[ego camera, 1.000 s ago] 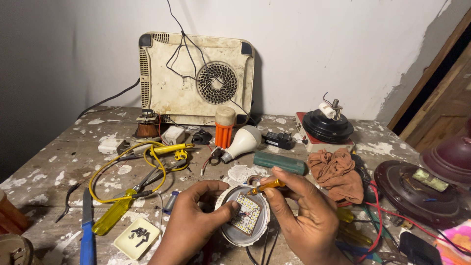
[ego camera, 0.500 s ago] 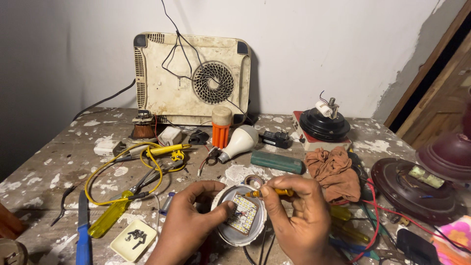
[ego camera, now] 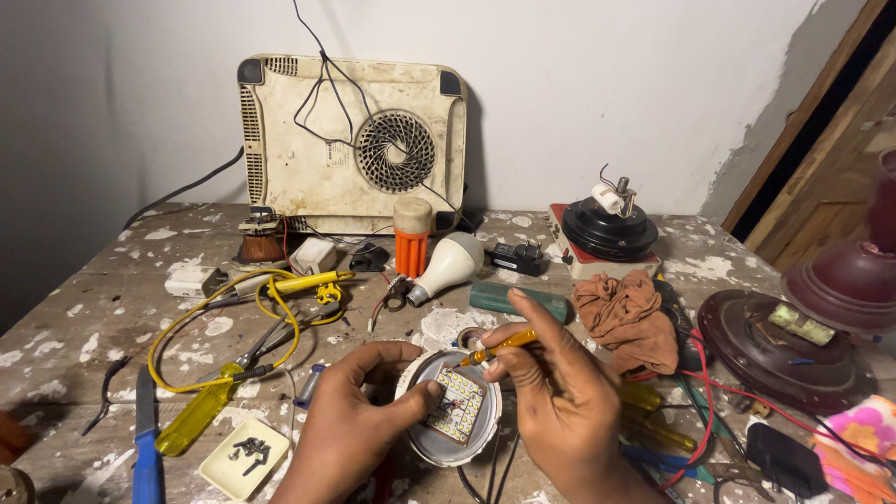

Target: The person uses a screwdriver to adjust components on the exposed LED array of a disassembled LED bulb. They wipe the bulb's exterior with a cloth, then use pliers to cut a small wire and place the cut piece into a small container. The person continues to adjust the LED array with the screwdriver.

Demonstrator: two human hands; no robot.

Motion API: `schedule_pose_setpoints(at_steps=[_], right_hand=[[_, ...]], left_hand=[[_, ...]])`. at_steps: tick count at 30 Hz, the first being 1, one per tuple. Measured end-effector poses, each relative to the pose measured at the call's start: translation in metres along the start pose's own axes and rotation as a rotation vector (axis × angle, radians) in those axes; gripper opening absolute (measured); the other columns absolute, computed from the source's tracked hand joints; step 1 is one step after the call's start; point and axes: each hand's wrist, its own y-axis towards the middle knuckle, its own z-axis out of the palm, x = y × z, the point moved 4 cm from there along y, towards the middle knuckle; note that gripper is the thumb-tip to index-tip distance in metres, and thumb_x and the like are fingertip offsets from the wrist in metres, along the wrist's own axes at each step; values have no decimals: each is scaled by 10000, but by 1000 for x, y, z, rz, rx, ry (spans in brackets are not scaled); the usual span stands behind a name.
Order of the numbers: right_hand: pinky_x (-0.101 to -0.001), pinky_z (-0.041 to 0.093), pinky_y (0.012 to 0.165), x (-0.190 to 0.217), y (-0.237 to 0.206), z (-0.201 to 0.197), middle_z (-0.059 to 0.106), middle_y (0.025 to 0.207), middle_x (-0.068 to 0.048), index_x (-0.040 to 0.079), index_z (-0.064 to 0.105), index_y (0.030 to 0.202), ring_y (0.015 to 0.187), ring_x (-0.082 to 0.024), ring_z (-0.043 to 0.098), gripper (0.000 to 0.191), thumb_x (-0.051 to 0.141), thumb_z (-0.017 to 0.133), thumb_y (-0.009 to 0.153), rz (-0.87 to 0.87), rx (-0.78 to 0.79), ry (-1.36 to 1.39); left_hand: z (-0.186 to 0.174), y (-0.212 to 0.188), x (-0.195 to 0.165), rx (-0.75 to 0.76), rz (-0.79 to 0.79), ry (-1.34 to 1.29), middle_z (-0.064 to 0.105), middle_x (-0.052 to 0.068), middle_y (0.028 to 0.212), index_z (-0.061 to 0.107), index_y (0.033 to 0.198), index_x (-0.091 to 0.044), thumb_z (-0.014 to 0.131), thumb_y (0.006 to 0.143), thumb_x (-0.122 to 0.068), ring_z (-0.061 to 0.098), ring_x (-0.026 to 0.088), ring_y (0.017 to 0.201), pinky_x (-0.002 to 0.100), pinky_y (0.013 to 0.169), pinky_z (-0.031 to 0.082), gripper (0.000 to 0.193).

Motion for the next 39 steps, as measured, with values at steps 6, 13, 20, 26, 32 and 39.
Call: schedule_pose_setpoints(at_steps=[6, 13, 20, 26, 32, 39], right_hand=[[-219, 605, 677, 1, 5, -5, 801, 1000, -112, -17, 612, 1359, 750, -75, 713, 415, -27, 671, 948, 58, 13, -31], [-210, 595, 696, 1, 5, -5, 798, 971, -92, -25, 655, 1277, 779, -62, 693, 340, -28, 704, 941, 46, -19, -29], [-212, 583, 692, -2, 3, -7, 797, 959, -86, -33, 662, 1240, 777, -59, 685, 323, -16, 713, 922, 138, -15, 13], [-208, 577, 647, -1, 4, -9, 803, 932, -64, -21, 672, 1214, 736, -49, 685, 308, 15, 729, 913, 129, -26, -46], [-204, 569, 626, 2, 3, -7, 795, 902, -56, -17, 685, 1183, 716, -43, 677, 296, 38, 759, 902, 105, -51, -67], [-204, 577, 618, 4, 5, -6, 793, 884, -55, -22, 678, 1146, 710, -47, 682, 270, 48, 761, 899, 96, -45, -77]], left_hand=[[2, -1, -2, 9, -9, -42, 780, 65, 834, 725, 1121, -2, 830, 713, -52, 689, 96, 749, 241, 670, 564, 424], [2, -3, -5, 1, -18, 10, 772, 74, 818, 732, 1097, 6, 836, 727, -62, 672, 98, 726, 249, 645, 549, 390], [2, -3, -6, 3, -10, 17, 772, 72, 810, 732, 1066, 19, 834, 727, -66, 670, 94, 717, 248, 638, 547, 364], [3, -3, -4, 3, -11, 40, 749, 74, 794, 737, 1083, 13, 847, 725, -68, 623, 98, 692, 254, 606, 510, 383], [3, -2, -5, 8, -1, 4, 778, 76, 823, 733, 1073, 21, 831, 728, -60, 676, 101, 723, 255, 640, 551, 368], [2, -3, -5, 6, -11, 7, 787, 84, 834, 733, 1131, -3, 832, 725, -59, 691, 107, 733, 256, 658, 566, 421]])
